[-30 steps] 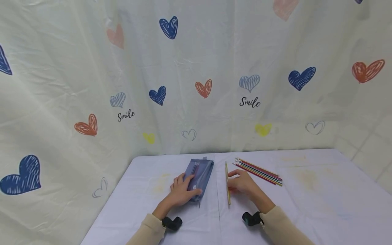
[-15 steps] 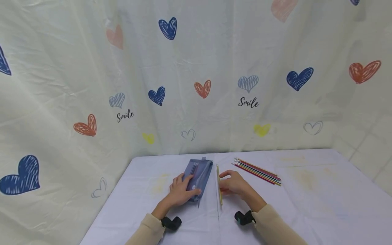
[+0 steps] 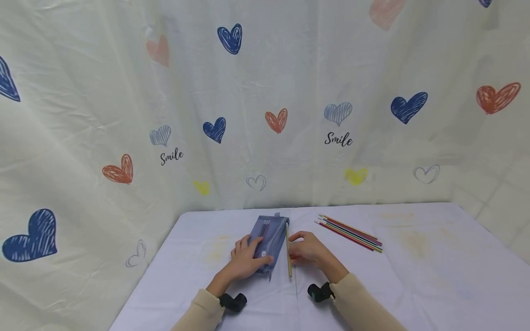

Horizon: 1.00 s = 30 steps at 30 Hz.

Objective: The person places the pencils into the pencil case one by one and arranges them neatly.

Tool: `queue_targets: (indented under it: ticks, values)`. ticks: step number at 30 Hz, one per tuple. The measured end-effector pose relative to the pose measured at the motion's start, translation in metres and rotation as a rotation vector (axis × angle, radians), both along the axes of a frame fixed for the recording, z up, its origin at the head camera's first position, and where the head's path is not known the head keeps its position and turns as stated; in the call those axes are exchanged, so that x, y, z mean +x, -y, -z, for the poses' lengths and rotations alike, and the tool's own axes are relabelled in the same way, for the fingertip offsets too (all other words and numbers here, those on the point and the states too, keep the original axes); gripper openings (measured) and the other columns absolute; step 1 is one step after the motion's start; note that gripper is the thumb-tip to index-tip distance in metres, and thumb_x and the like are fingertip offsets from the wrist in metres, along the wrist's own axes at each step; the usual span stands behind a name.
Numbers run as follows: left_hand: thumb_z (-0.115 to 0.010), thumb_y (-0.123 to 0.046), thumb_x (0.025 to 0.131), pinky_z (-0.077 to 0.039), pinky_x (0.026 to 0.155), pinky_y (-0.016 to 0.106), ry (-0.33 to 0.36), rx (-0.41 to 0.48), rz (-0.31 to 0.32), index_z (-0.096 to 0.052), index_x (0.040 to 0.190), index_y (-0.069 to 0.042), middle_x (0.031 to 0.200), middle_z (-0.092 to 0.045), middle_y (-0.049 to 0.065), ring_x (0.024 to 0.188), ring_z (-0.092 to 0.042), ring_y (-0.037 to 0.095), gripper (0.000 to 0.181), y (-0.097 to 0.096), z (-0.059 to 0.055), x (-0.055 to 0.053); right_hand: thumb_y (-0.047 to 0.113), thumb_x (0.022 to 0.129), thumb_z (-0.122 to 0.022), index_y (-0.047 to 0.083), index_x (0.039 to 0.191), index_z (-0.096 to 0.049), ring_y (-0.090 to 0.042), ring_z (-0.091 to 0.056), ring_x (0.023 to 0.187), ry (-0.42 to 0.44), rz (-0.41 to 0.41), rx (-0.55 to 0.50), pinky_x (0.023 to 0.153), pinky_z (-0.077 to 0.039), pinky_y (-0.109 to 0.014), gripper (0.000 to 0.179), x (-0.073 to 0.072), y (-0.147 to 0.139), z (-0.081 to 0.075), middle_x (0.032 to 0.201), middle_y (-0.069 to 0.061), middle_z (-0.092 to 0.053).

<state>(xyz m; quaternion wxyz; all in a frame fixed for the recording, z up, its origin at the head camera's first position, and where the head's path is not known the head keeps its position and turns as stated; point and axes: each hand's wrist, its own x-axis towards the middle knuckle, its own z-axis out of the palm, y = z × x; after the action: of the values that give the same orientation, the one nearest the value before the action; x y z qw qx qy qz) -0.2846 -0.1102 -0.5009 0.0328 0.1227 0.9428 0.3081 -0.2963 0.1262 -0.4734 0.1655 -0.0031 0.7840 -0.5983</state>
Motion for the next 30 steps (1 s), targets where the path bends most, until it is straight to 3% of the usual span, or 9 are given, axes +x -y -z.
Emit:
queue_targets:
  ticks: [10, 17, 24, 30]
  values:
    - [-0.062, -0.066, 0.088, -0.02, 0.113, 0.065, -0.005, 0.001, -0.003, -0.04, 0.157, -0.015, 0.165, -0.021, 0.021, 0.148, -0.022, 0.039, 0.089, -0.003, 0.001, 0.0, 0.003, 0.092, -0.067, -0.003, 0.135, -0.054, -0.015, -0.068, 0.077, 0.063, 0.021, -0.031, 0.067, -0.06, -0.03, 0.046, -0.008, 0.01, -0.001, 0.096, -0.013, -0.072]
    - [-0.061, -0.068, 0.086, -0.021, 0.113, 0.064, -0.002, 0.004, 0.003, -0.04, 0.157, -0.016, 0.165, -0.021, 0.021, 0.148, -0.022, 0.039, 0.091, -0.004, 0.001, 0.0, -0.001, 0.092, -0.066, -0.006, 0.135, -0.051, -0.016, -0.069, 0.077, 0.07, 0.037, -0.085, 0.068, -0.061, -0.031, 0.046, -0.013, 0.016, 0.0, 0.1, -0.018, -0.072]
    - [-0.061, -0.069, 0.086, -0.02, 0.114, 0.065, 0.0, 0.008, -0.007, -0.039, 0.157, -0.014, 0.165, -0.019, 0.022, 0.148, -0.021, 0.039, 0.093, -0.002, -0.002, 0.001, -0.006, 0.088, -0.065, -0.009, 0.133, -0.05, -0.016, -0.068, 0.072, 0.065, 0.044, -0.127, 0.067, -0.06, -0.029, 0.047, -0.018, 0.024, -0.003, 0.093, -0.016, -0.069]
    - [-0.062, -0.068, 0.086, -0.021, 0.112, 0.065, -0.014, 0.003, -0.003, -0.04, 0.157, -0.013, 0.164, -0.021, 0.024, 0.147, -0.023, 0.04, 0.092, -0.002, -0.001, 0.001, -0.006, 0.09, -0.067, -0.007, 0.131, -0.051, -0.017, -0.069, 0.075, 0.096, 0.074, -0.108, 0.07, -0.061, -0.031, 0.045, -0.021, 0.029, -0.004, 0.097, -0.016, -0.067]
